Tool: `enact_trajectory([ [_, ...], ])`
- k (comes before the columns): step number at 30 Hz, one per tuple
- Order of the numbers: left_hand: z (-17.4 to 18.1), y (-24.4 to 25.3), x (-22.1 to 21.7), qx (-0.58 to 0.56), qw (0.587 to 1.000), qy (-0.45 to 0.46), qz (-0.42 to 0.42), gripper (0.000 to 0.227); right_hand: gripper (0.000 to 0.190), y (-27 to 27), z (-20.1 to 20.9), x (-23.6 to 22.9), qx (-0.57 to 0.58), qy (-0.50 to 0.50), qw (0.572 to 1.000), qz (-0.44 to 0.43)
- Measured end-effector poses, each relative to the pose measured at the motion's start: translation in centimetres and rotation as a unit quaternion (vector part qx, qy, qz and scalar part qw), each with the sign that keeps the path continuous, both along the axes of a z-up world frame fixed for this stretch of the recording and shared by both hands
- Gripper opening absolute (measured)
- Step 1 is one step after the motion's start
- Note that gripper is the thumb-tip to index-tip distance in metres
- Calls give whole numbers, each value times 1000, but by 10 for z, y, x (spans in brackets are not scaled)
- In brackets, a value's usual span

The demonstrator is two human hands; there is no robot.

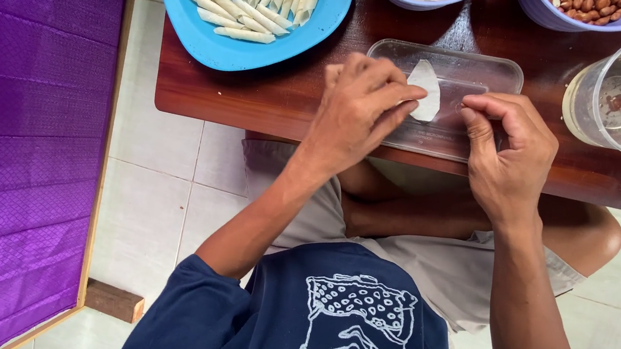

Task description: Manually assembling nut rolls by placing a peanut on a wrapper and rolling it up.

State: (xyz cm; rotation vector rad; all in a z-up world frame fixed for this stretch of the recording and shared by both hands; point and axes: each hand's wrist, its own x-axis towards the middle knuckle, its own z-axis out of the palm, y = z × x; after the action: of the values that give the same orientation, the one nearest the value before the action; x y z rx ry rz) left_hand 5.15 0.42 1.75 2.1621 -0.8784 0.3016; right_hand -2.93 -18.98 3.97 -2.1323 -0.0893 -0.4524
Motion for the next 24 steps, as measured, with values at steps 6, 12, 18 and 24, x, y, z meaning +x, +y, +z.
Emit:
enact_trajectory([
  [6, 10, 4, 7, 10, 1000, -22, -12, 11, 13, 1, -3, -1, 5, -3, 1000, 5],
  [12, 2, -4, 9, 97, 992, -67, -32, 11, 12, -1, -7, -3, 19, -13, 1000, 6],
  [18, 25, -1, 23, 94, 990, -87, -52, 15, 13, -3, -9, -4, 29, -20, 999, 4],
  [24, 13, -4, 18, 116, 990, -70, -45, 14, 10, -4, -10, -5, 52, -17, 998, 5],
])
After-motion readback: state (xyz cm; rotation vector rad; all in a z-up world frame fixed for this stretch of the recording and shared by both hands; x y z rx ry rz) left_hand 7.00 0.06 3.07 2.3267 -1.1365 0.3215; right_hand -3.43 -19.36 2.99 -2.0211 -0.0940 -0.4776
